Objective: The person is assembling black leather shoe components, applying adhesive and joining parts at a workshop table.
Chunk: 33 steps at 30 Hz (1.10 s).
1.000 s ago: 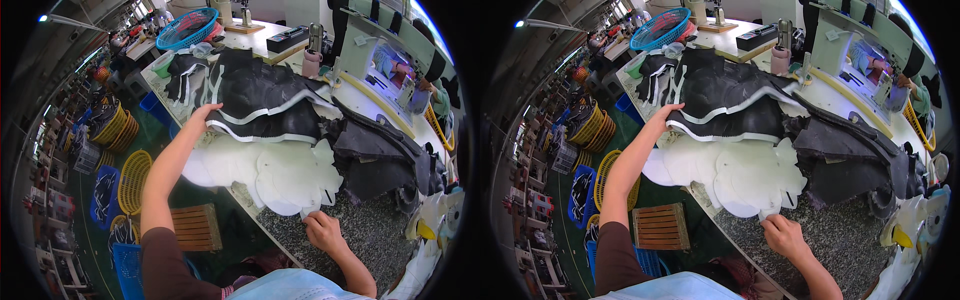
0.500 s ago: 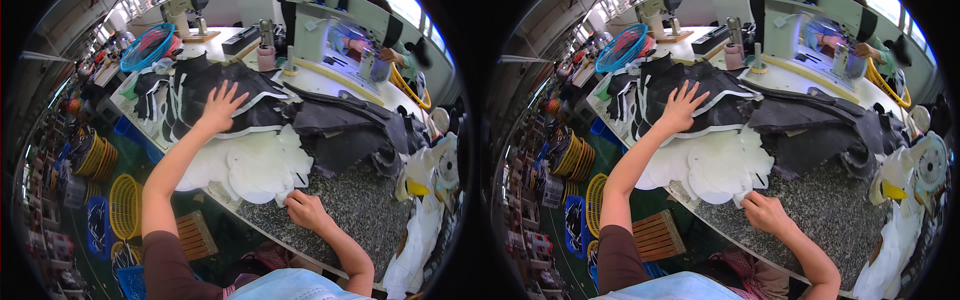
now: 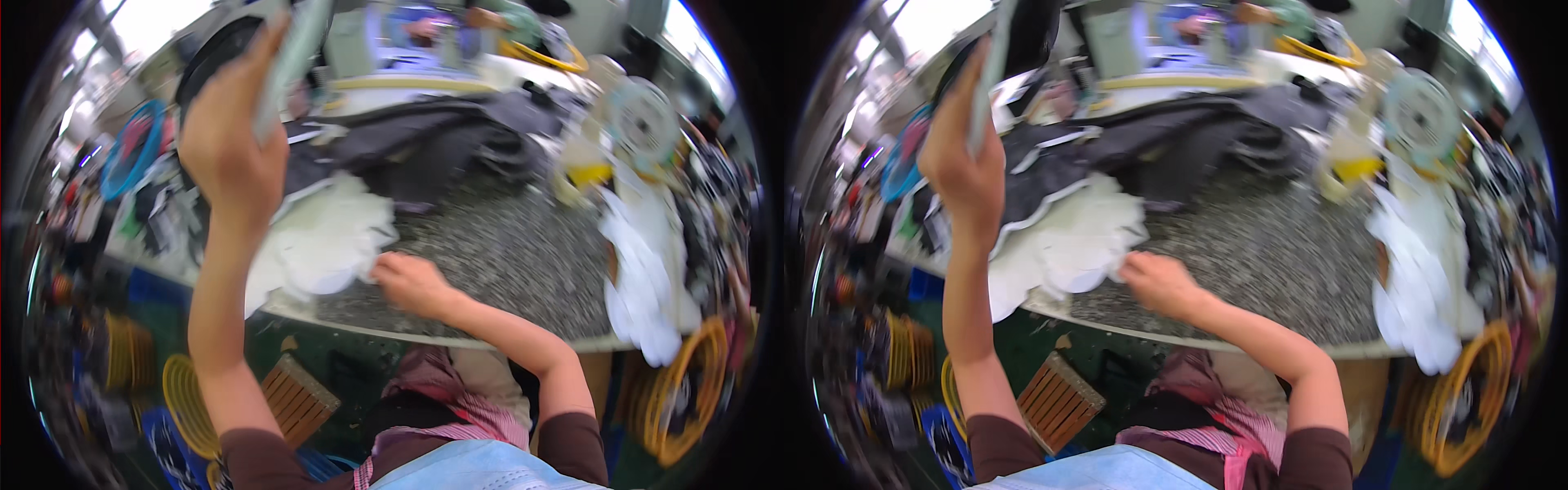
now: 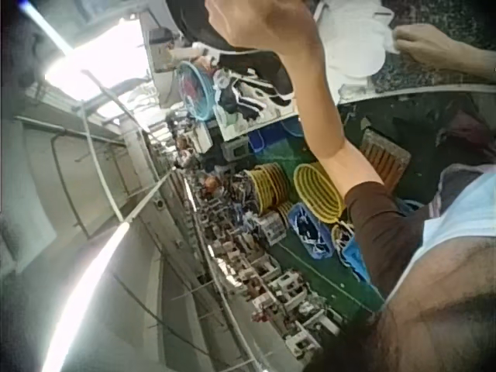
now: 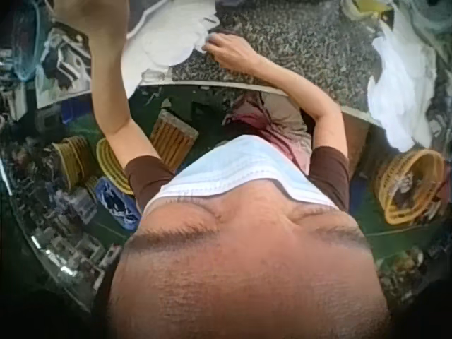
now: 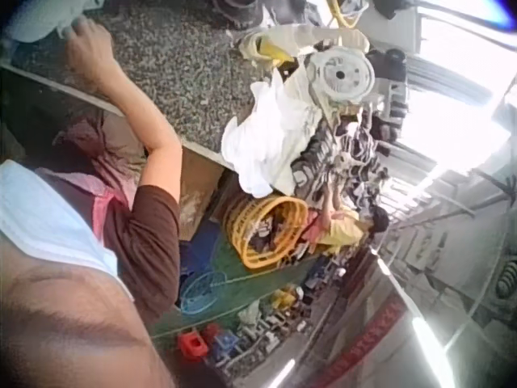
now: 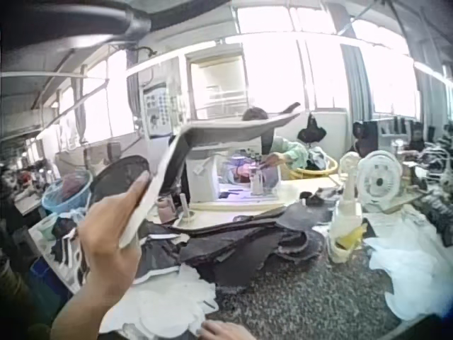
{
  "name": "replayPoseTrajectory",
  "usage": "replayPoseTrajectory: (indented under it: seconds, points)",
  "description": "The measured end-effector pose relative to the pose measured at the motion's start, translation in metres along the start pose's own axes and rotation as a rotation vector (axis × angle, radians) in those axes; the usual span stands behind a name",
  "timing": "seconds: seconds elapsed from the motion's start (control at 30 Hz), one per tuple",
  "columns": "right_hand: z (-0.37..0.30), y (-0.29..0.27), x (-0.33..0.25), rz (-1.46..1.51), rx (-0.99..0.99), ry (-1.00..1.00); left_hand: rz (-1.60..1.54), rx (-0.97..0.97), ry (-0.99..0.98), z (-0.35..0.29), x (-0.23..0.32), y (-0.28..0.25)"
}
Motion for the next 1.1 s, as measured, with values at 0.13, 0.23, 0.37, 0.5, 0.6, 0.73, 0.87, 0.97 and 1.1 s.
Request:
replayPoseTrajectory:
  seconds: [0.13, 0.23, 0.37, 0.5, 0.6, 0.73, 0.87, 0.97, 1.1]
  points:
    - [-0.077, -0.005, -0.08, -0.035, -0.193, -0.479, -0.051, -0.652, 0.191, -0.107, 0.142, 0.048]
    - [-0.158, -0.033, -0.097, -0.199, -0.185, -0.53, -0.404, -1.04, 0.25, -0.184, 0.215, 0.078]
    - [-0.256, -0.094, -0.075, -0.269, -0.077, -0.182, -0.551, -1.093, 0.215, -0.204, 0.247, 0.092]
    - [-0.357, -0.164, -0.025, -0.487, 0.05, 0.38, -0.592, -1.076, 0.197, -0.172, 0.257, 0.086]
    - [-0.441, -0.22, 0.028, -0.291, 0.413, 0.914, -0.624, -0.999, 0.175, -0.145, 0.281, 0.098]
    - [-0.504, -0.259, 0.099, -0.419, 0.393, 1.108, -0.987, -0.866, 0.355, -0.116, 0.366, 0.124]
    - [-0.503, -0.259, 0.141, -0.728, 0.244, 0.986, -0.964, -0.928, 0.489, -0.103, 0.467, 0.155]
    - [-0.505, -0.261, 0.17, -0.663, 0.131, 1.068, -0.836, -0.898, 0.419, -0.109, 0.507, 0.181]
    - [-0.493, -0.269, 0.184, -0.55, -0.103, 1.132, -0.749, -1.028, 0.442, -0.133, 0.52, 0.202]
Point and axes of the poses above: each hand's wrist, its own z-axis towards the middle knuckle, its own y-axis out of the palm, x = y × z, the point moved 4 cm from there along z, towards the middle knuckle, and after that the axes turned 14 degrees about -x, right-handed, at the moved point
